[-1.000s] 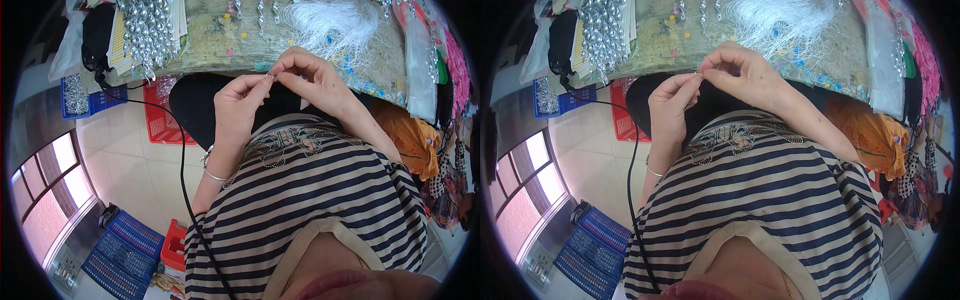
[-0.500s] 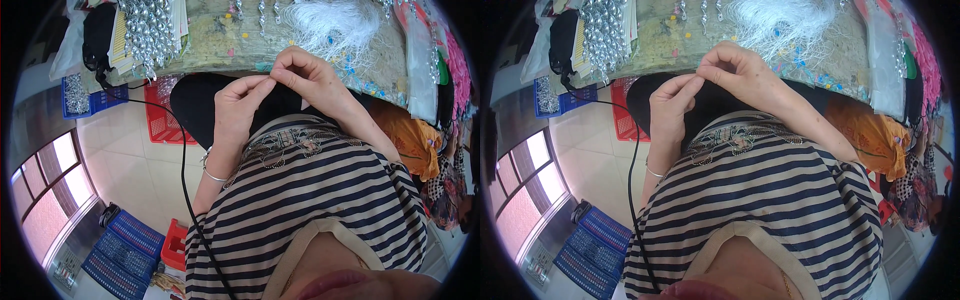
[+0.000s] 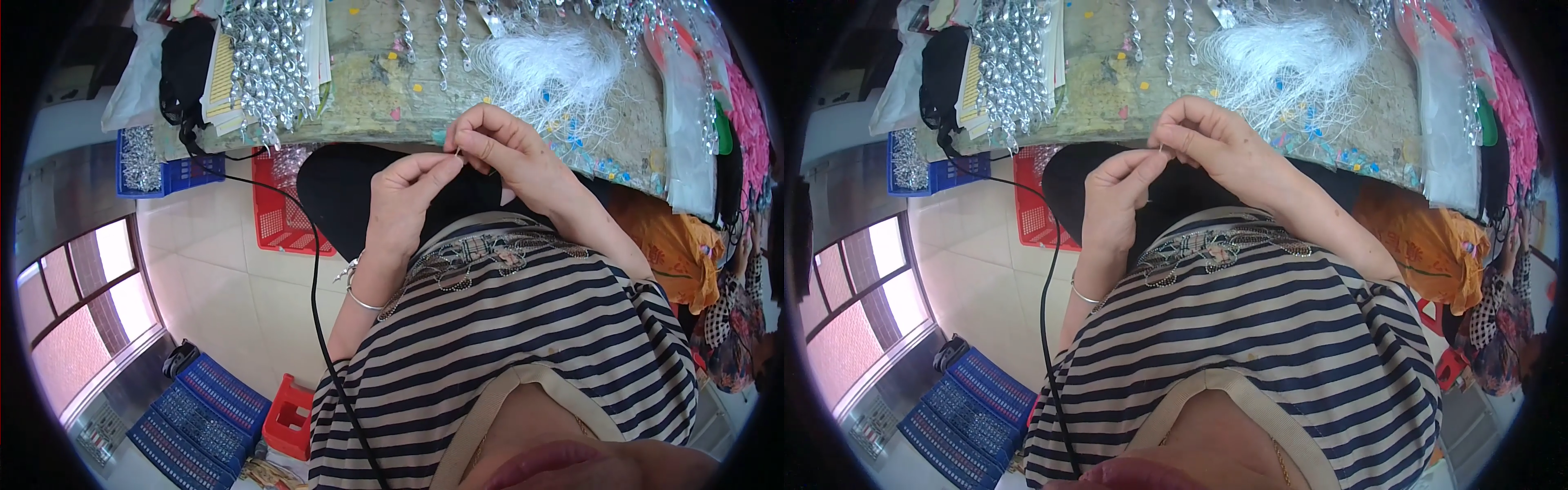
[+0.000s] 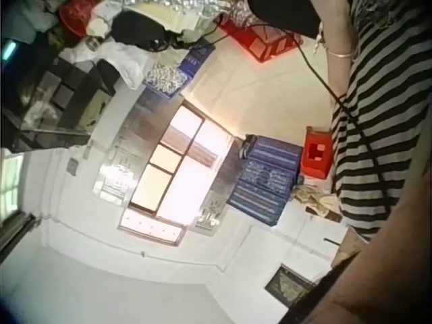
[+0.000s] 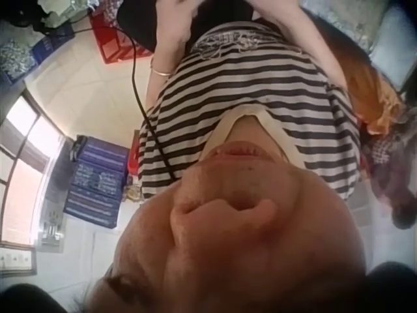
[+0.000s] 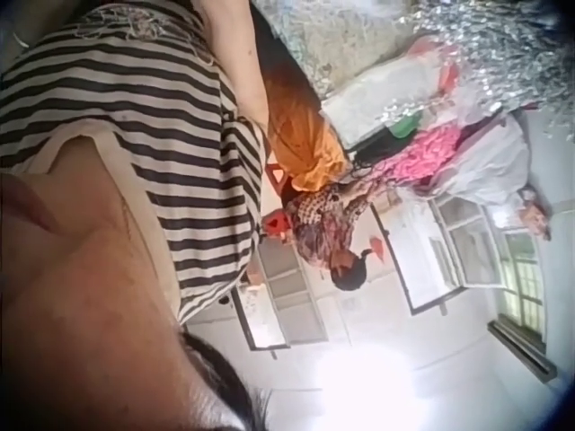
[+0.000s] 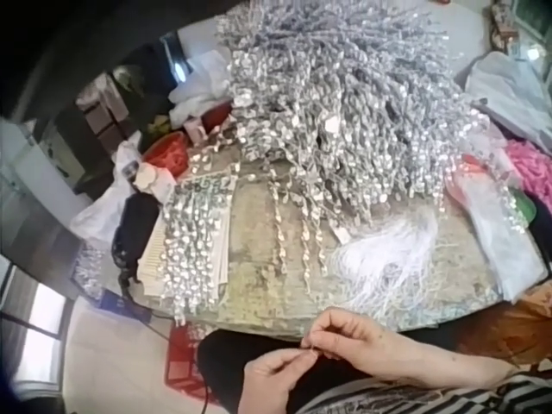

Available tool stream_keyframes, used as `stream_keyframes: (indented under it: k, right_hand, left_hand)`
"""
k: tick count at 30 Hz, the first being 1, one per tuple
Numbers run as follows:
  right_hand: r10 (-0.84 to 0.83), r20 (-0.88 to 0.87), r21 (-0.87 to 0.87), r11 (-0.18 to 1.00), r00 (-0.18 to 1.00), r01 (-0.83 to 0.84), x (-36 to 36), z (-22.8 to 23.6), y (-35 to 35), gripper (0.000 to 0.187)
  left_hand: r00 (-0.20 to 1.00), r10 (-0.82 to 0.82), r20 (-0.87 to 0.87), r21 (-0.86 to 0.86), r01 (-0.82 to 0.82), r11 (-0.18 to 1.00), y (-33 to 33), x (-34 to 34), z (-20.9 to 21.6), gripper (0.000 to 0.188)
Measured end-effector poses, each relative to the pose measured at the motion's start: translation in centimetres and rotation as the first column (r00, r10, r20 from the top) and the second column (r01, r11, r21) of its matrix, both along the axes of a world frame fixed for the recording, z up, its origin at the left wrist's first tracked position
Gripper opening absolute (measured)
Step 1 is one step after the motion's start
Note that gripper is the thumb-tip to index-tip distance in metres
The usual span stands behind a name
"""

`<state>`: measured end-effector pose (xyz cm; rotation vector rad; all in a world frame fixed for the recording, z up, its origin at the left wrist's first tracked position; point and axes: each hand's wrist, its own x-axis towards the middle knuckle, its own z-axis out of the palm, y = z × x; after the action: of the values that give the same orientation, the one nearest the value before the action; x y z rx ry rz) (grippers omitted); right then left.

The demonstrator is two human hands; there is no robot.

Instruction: The person strings small silver decorative caps onto a thin wire or thread.

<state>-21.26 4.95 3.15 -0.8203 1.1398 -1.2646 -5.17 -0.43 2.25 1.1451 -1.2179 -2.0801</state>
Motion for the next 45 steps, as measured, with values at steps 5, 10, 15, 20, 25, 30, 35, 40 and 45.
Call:
stream_keyframes:
  k: [5,10,15,20,25,30,35,40,45]
  right_hand:
    - [-0.024,0.269,0.073,0.997,0.963,0.005,-0.4,1.0,-0.4,0.011]
    - [-0.352,0.117,-0.043,0.932,0.929,0.359,-6.9,2.8,-1.0,0.012]
    - [-0.278,0.146,-0.094,0.952,0.95,0.293,-7.7,2.2,-0.2,0.009]
    - [-0.167,0.196,-0.017,0.985,0.966,0.173,-4.2,2.9,-0.5,0.011]
    - [-0.201,0.209,-0.023,0.977,0.957,0.21,-5.5,2.9,-0.7,0.011]
    - [-0.316,0.189,-0.006,0.946,0.93,0.323,-7.1,2.0,-1.2,0.012]
    - [-0.192,-0.14,0.024,0.98,0.971,0.197,-7.1,0.5,-1.9,0.028]
    - [-0.001,-0.385,0.074,0.997,0.923,0.032,-5.1,-0.9,-5.7,0.034]
    - [-0.315,-0.839,-0.374,0.926,0.444,-0.049,-3.9,-6.8,-13.9,0.041]
  left_hand:
    - [0.995,-0.069,-0.066,0.01,0.07,0.998,-0.2,1.1,0.1,0.013]
    - [0.995,-0.092,0.041,-0.019,0.093,0.995,-0.6,3.8,0.2,0.011]
    - [0.988,-0.151,-0.031,-0.01,0.151,0.988,-0.1,4.1,-0.2,0.013]
    - [0.944,-0.327,0.036,-0.169,0.328,0.929,0.5,3.1,0.3,0.017]
    - [0.933,-0.352,0.075,0.106,0.344,0.933,1.5,5.7,-1.5,0.03]
    - [0.908,-0.3,0.292,-0.007,0.316,0.949,1.5,8.6,-2.9,0.029]
    - [0.936,0.096,0.339,-0.309,0.014,0.951,-1.4,8.1,-2.7,0.023]
    - [0.771,0.537,0.342,-0.903,0.111,0.414,-9.7,5.9,-2.1,0.027]
    - [0.632,0.696,0.341,-0.939,0.261,0.223,-16.8,4.3,0.0,0.031]
